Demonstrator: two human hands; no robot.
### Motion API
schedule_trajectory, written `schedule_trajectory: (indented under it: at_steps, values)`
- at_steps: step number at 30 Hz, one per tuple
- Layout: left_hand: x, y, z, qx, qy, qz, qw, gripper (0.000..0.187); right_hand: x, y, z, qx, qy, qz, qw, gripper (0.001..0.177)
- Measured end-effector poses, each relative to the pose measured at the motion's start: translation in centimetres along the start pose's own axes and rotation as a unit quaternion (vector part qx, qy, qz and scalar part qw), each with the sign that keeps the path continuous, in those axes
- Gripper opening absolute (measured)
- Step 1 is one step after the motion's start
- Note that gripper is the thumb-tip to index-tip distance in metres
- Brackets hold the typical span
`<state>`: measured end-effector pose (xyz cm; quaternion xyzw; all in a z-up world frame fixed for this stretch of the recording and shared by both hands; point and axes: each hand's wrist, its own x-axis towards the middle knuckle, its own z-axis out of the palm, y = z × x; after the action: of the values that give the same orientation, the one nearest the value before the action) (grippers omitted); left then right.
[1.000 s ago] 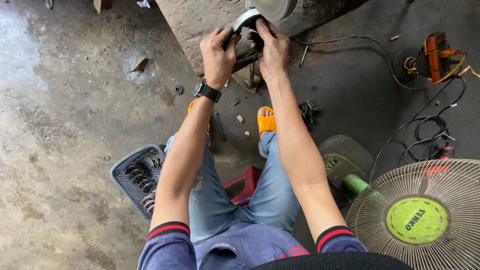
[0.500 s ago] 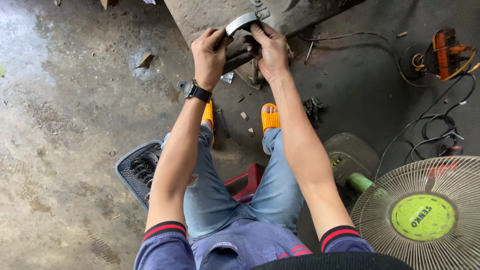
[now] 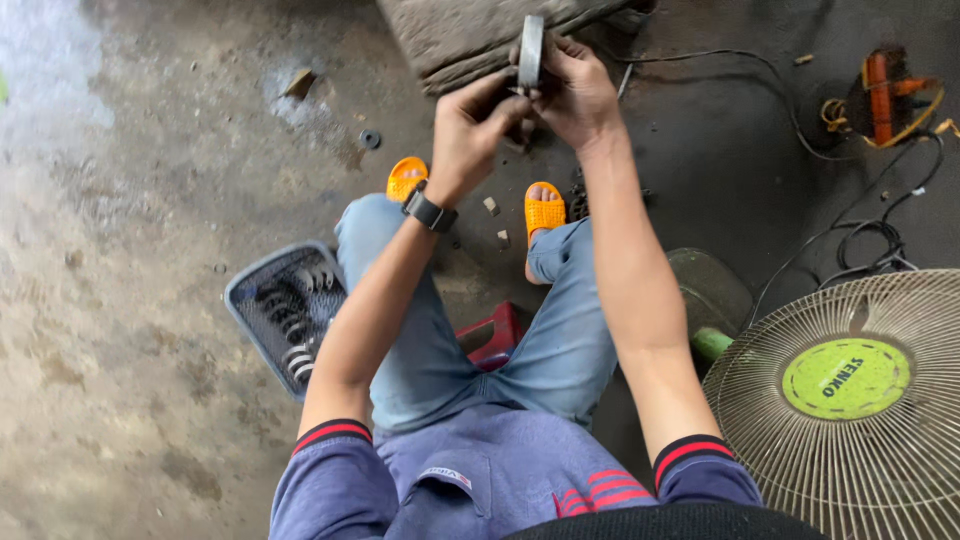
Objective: The person sits on a stool and uses a bench grinder to smooth the edges of small, dark metal parts. They hold each part with both hands against the spinning wheel, creating sparks, then place the finished pieces into a grey plastic basket on the floor.
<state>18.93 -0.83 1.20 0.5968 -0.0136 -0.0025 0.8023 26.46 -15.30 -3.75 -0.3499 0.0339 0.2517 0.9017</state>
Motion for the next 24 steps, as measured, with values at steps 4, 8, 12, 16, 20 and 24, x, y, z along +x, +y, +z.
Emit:
schedule_trajectory:
  at_steps: [4, 8, 12, 16, 20, 24]
  values:
    - [-4.4, -0.5, -1.5, -0.002, 0.025, 0.038, 0.999, 0.024, -3.1, 0.6, 3.9, -0.118, -0.084, 0.016, 0.989, 0.031]
    - [-9.1, 1.2, -3.3, -0.008, 0.067, 0.036, 0.997, 0.026, -5.0, 1.9, 4.3, -0.304, -0.068, 0.035, 0.95, 0.018]
    - [-15.8, 3.7, -7.3, -0.033, 0.135, 0.041, 0.989, 0.024, -7.0, 2.6, 1.9, -0.557, 0.025, 0.01, 0.83, 0.008]
    - [-23.5, 6.4, -15.2, 0.086, 0.241, 0.11, 0.96, 0.015, -10.3, 1.4, -0.3, -0.589, 0.0, 0.058, 0.806, 0.02]
    - [-33.0, 3.7, -24.6, 0.294, 0.369, 0.091, 0.877, 0.012, -10.5, 0.0, -10.8, -0.636, -0.009, 0.107, 0.764, 0.029]
    - [-43.4, -4.1, -32.1, 0.453, 0.472, 0.024, 0.756, 0.007, -9.4, -2.5, -25.6, -0.616, -0.053, 0.17, 0.767, 0.047]
